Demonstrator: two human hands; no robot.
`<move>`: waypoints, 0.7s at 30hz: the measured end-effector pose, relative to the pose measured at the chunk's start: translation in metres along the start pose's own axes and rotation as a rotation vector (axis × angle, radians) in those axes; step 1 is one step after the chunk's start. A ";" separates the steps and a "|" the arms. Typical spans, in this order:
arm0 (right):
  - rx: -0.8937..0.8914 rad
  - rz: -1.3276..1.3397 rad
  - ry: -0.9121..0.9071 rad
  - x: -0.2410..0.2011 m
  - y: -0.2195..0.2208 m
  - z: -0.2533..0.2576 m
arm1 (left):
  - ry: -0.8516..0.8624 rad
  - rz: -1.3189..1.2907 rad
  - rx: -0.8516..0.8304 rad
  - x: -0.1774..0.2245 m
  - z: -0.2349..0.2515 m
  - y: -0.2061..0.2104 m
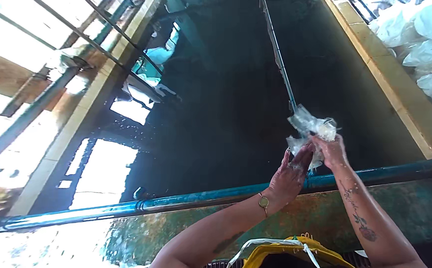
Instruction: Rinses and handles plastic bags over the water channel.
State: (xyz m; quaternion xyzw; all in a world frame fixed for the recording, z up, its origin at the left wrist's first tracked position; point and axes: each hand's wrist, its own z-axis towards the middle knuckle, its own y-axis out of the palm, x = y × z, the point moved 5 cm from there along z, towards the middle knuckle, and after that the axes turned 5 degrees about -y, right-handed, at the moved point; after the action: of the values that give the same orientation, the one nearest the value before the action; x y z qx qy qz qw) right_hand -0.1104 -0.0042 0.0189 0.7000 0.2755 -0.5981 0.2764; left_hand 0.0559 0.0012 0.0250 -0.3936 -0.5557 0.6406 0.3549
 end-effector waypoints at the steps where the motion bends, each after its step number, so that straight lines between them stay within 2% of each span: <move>1: -0.001 -0.002 -0.004 -0.006 -0.009 0.005 | 0.017 0.002 0.019 -0.002 -0.001 -0.001; 4: -0.184 -0.017 -0.028 -0.028 -0.017 0.001 | 0.017 0.030 0.052 -0.011 -0.003 0.001; 7: -0.444 -0.249 -0.116 -0.032 0.009 -0.020 | -0.012 0.063 0.137 -0.006 -0.001 -0.002; 8: -0.439 -0.351 -0.172 -0.028 0.016 -0.021 | -0.020 0.041 0.126 -0.002 0.000 -0.002; 10: -0.296 -0.392 -0.234 -0.015 0.019 -0.015 | 0.003 0.031 0.096 0.004 0.001 0.001; 13: -0.141 -0.300 -0.172 -0.001 -0.002 0.005 | 0.092 -0.047 0.002 0.001 0.005 -0.001; 15: -0.110 -0.199 -0.124 -0.011 -0.020 0.014 | 0.145 -0.068 -0.051 -0.007 0.002 0.001; 18: -0.229 -0.113 -0.137 -0.043 -0.020 0.003 | 0.151 0.109 -0.089 -0.020 -0.006 0.011; 21: -0.470 -0.212 -0.192 -0.042 0.015 -0.019 | 0.097 0.207 -0.149 -0.019 -0.001 0.003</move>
State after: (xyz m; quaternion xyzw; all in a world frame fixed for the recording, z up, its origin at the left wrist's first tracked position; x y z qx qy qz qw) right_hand -0.0919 -0.0031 0.0636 0.5240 0.4510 -0.6068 0.3922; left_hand 0.0651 -0.0153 0.0244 -0.5044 -0.5405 0.6110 0.2831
